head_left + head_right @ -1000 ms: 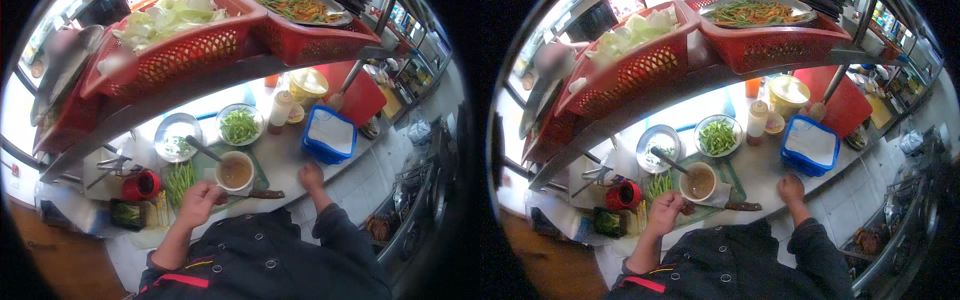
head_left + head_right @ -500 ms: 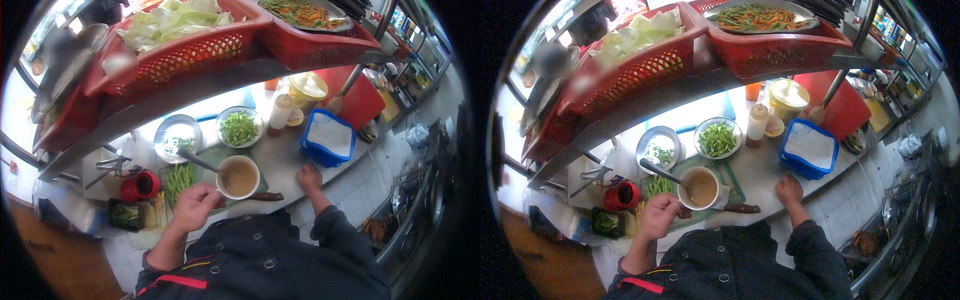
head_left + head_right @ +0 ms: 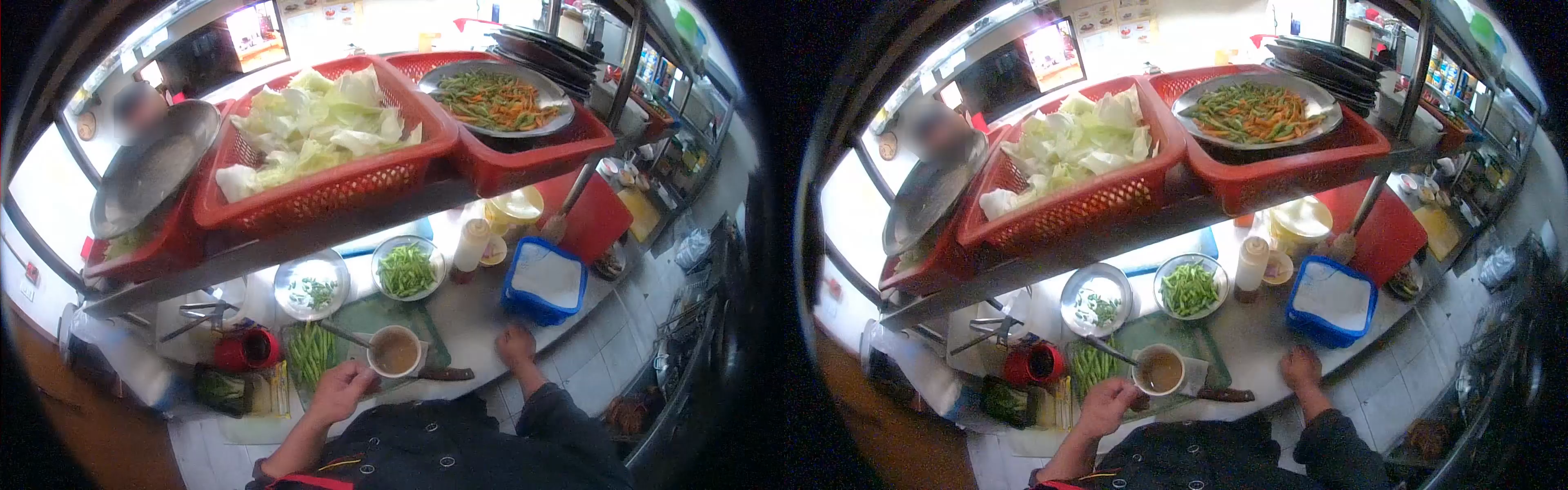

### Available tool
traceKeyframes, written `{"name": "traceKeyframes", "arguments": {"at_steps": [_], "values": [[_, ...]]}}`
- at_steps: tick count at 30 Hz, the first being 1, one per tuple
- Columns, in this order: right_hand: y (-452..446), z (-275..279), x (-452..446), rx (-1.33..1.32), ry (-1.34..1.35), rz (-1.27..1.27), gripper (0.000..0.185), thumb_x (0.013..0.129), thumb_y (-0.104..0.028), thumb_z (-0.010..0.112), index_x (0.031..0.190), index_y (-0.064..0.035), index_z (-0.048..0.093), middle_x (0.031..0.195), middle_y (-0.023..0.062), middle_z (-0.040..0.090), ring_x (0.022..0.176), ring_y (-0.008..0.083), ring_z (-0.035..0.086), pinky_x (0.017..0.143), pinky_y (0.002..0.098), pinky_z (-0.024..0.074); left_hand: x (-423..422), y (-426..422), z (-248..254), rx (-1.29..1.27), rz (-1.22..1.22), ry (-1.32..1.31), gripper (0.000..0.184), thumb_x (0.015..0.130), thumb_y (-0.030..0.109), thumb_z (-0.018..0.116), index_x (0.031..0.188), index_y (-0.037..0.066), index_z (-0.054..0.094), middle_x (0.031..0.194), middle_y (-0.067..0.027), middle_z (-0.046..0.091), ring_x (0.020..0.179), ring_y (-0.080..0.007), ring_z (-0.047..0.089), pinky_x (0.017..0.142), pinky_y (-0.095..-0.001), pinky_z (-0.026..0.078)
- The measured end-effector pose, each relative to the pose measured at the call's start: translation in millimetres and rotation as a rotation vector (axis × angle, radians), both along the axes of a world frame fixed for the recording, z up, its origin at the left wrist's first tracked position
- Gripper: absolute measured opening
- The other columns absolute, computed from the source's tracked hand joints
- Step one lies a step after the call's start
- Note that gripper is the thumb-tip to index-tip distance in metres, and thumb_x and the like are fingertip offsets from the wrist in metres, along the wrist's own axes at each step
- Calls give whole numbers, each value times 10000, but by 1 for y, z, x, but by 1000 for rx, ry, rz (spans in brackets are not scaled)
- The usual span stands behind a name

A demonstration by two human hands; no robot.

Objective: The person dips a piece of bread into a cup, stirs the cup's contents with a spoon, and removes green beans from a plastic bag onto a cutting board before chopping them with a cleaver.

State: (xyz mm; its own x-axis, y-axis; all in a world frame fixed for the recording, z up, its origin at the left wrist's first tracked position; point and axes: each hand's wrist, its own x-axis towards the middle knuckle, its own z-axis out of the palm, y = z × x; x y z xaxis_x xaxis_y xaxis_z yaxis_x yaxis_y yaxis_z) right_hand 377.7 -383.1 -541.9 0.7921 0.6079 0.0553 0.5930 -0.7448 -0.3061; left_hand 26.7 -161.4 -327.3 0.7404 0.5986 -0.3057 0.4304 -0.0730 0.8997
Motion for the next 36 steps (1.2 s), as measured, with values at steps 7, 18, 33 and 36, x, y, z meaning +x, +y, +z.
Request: {"name": "traceKeyframes", "arguments": {"at_steps": [7,18,33,36], "values": [[1,5,-3,-7,-34,12,346,832,-306,506,989,-28,639,1021,234,623,975,400,596,874,511,467,-7,2,-25,-72,71,-79,255,965,225,556,960,-14,647,853,-80,700,767,-152,672,698,-289,531],[0,-1,-1,-18,-22,-5,323,851,-310,498,903,-24,639,939,222,641,911,403,610,841,510,474,0,0,-32,-23,64,-24,285,970,251,552,946,-16,649,818,-88,703,760,-153,685,700,-301,543],[-1,-8,1,49,-101,9,271,794,-311,568,831,-48,622,876,184,637,855,375,615,792,489,492,-5,2,-56,-64,43,-76,278,967,266,561,953,6,660,845,-80,705,760,-147,677,709,-299,535],[1,-18,2,65,-171,-7,272,783,-313,582,862,-59,642,917,194,646,877,365,620,809,489,491,-5,3,-57,-73,34,-62,279,968,278,566,970,15,658,849,-82,705,774,-143,677,714,-299,536]]}}
